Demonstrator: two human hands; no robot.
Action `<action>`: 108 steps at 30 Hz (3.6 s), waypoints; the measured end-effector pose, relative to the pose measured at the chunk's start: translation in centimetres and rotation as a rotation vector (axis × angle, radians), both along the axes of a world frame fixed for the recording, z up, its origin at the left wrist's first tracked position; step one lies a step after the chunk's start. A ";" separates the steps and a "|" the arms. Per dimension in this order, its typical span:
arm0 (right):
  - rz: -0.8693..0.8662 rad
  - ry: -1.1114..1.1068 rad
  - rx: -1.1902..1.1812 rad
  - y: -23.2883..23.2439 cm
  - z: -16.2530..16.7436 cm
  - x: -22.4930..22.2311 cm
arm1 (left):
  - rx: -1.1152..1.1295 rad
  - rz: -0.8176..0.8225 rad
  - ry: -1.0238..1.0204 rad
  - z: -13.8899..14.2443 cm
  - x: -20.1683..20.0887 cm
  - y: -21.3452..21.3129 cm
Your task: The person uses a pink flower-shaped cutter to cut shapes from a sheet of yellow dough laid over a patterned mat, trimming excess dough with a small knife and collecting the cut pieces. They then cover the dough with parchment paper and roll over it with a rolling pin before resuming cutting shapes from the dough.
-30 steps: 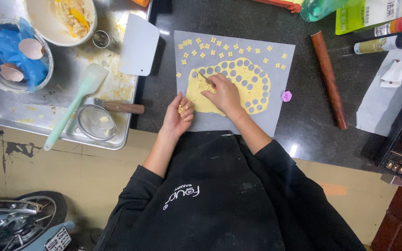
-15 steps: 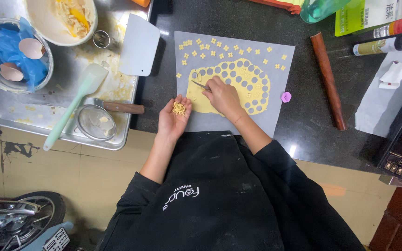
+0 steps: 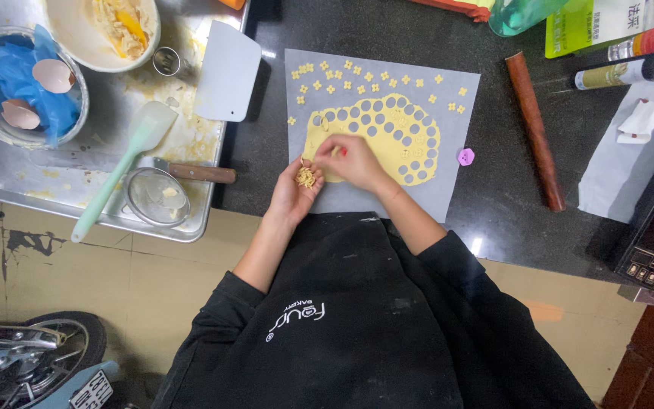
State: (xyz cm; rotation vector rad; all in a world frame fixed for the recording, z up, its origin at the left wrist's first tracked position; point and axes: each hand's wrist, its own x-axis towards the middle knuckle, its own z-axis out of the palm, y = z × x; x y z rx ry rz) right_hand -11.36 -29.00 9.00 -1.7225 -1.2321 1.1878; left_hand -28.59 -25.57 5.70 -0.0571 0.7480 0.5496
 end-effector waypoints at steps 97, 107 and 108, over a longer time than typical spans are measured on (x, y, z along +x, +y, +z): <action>0.036 -0.485 0.120 0.6 0.2 -3.3 | 0.297 -0.032 -0.300 1.1 -4.1 5.4; -0.010 0.012 -0.044 0.0 1.4 -2.9 | 0.278 -0.064 0.165 1.5 -2.5 2.5; 0.031 -0.024 0.011 -0.3 1.7 -3.1 | 0.258 -0.079 0.137 1.7 -2.0 2.1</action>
